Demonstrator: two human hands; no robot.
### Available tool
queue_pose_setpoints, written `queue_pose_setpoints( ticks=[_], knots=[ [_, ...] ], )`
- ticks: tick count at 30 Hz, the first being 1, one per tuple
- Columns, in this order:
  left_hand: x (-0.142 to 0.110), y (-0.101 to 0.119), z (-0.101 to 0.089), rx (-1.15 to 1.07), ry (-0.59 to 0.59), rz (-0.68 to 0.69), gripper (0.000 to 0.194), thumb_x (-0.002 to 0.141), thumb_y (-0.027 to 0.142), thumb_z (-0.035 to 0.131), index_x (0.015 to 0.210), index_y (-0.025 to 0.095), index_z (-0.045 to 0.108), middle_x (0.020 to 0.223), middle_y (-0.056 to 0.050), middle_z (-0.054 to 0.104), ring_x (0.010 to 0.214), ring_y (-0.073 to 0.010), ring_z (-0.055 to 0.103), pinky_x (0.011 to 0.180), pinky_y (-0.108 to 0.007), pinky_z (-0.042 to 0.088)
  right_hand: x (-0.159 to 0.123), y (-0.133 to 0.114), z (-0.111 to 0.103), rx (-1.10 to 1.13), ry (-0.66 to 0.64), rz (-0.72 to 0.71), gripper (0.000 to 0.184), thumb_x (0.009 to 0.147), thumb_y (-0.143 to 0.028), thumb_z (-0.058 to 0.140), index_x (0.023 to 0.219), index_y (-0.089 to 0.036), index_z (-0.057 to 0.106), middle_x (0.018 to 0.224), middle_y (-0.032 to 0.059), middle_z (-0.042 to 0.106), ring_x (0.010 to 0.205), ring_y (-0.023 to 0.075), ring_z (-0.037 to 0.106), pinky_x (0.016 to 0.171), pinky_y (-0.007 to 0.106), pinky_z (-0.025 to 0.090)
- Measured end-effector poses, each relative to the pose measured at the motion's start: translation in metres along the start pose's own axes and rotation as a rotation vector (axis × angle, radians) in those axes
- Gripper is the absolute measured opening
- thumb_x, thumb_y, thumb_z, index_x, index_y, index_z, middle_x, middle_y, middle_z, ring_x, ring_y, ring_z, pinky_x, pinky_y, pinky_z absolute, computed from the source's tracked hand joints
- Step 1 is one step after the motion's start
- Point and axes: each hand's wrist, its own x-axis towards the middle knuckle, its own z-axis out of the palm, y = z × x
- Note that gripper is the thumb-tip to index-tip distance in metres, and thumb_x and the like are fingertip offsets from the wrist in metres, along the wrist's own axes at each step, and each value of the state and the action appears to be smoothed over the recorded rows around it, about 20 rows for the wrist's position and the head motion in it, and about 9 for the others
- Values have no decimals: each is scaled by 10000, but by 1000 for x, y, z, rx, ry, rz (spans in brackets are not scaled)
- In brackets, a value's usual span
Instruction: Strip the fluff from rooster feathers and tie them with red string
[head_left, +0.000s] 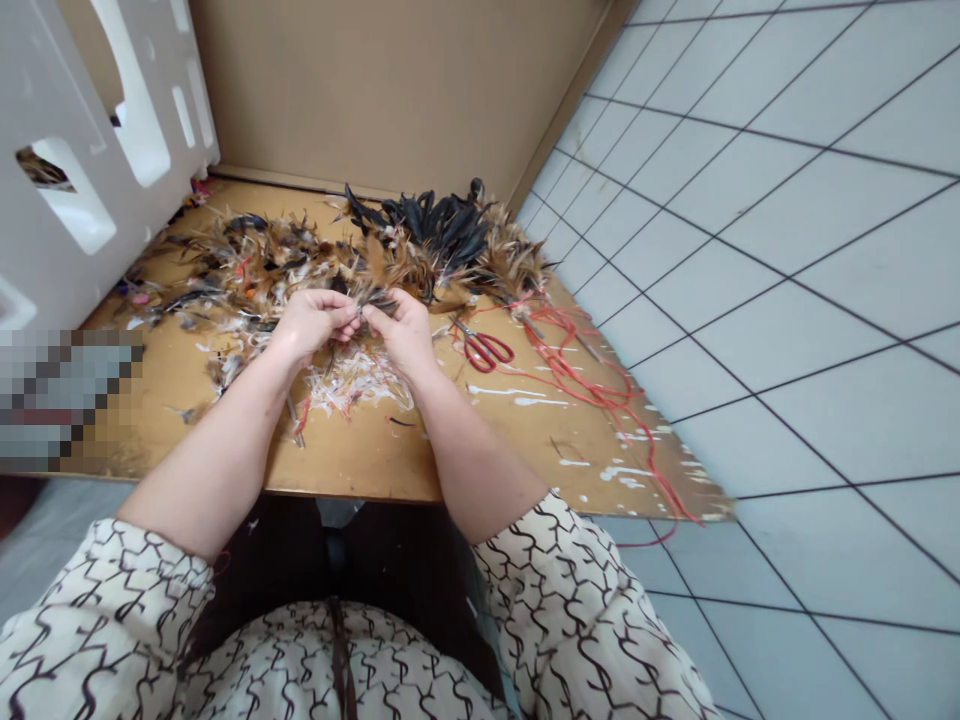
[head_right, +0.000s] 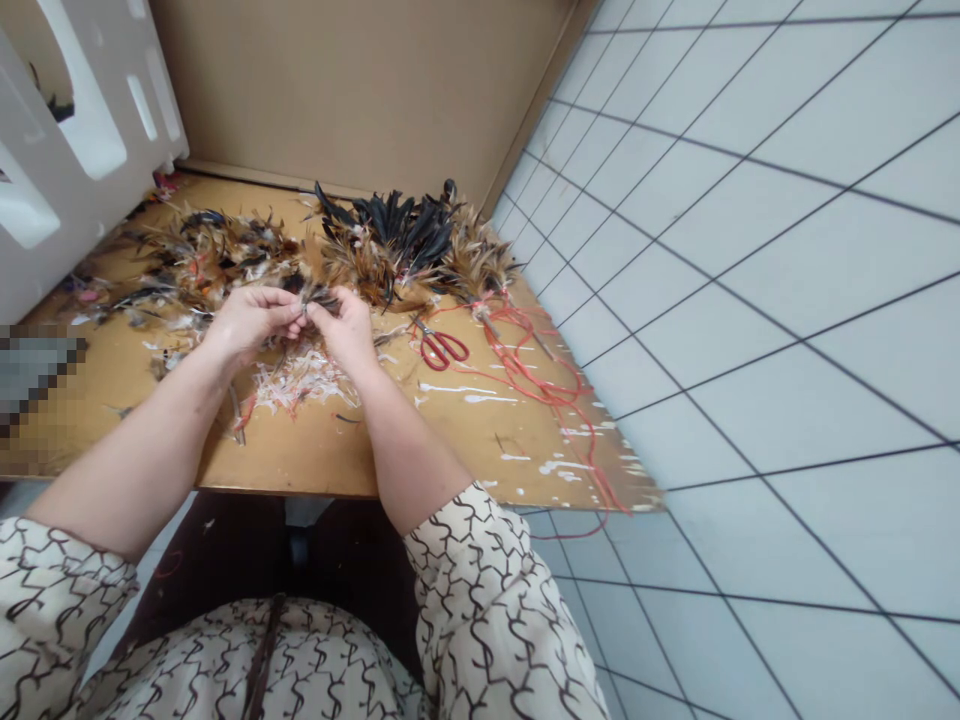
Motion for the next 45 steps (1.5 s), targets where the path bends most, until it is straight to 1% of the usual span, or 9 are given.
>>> queue_pose_setpoints(
  ticks=[5,10,16,22,29,32,39,42,45],
  knots=[
    [1,-2,-1,49,-15,-3,189,624,103,706,504,121,563,447,20,559,379,-43,456,443,-175,407,2,3,-1,26,15,4,207,617,-240,689,685,-194,499,546,-82,512,514,60,480,526,204,409],
    [0,2,-2,-21,-12,-65,200,648,70,669,494,117,551,454,10,564,381,-46,466,452,-177,426,4,1,-5,131,47,91,263,574,-241,731,714,-194,513,573,-80,532,467,39,432,452,184,353],
    [0,4,-4,-76,-58,-133,190,635,49,656,500,120,543,442,16,549,379,-52,479,442,-176,442,0,-2,-4,176,-132,177,372,456,-249,822,689,-181,539,611,-47,609,562,76,549,535,208,450],
    [-2,4,-5,-49,-148,-172,195,681,-1,578,514,100,590,463,-19,581,378,-61,487,444,-192,449,-2,-3,-5,187,-124,194,336,453,-316,831,624,-163,585,590,-29,620,556,83,543,569,237,472],
    [-1,1,-8,-84,-235,-87,56,654,81,681,605,89,655,539,-29,641,432,-65,547,486,-186,485,-1,-6,-5,206,-124,111,252,510,-284,804,551,-156,590,494,-48,573,481,72,504,541,235,447],
    [0,0,-9,-94,-258,-64,65,643,118,709,612,93,658,539,-24,643,435,-64,551,490,-184,489,-2,-8,-5,238,-111,111,228,506,-250,805,550,-155,602,499,-47,584,473,70,505,537,235,448],
    [1,0,-10,-29,-243,-42,125,605,103,718,533,98,616,472,-8,597,380,-53,486,428,-180,436,-3,-7,-4,318,-138,145,225,465,-212,821,594,-163,644,560,-36,643,539,96,569,581,245,480],
    [1,0,-9,20,-225,-16,137,600,94,698,501,105,604,438,-2,574,364,-56,469,406,-179,407,-2,-6,-4,285,-160,176,217,506,-232,812,567,-147,621,535,-29,616,509,79,536,535,223,442],
    [0,1,-9,58,-213,-11,131,583,89,695,493,110,601,419,2,557,353,-59,455,393,-181,385,0,-8,-5,281,-122,186,226,580,-220,777,554,-150,565,513,-45,555,474,51,465,494,202,391]
  ],
)
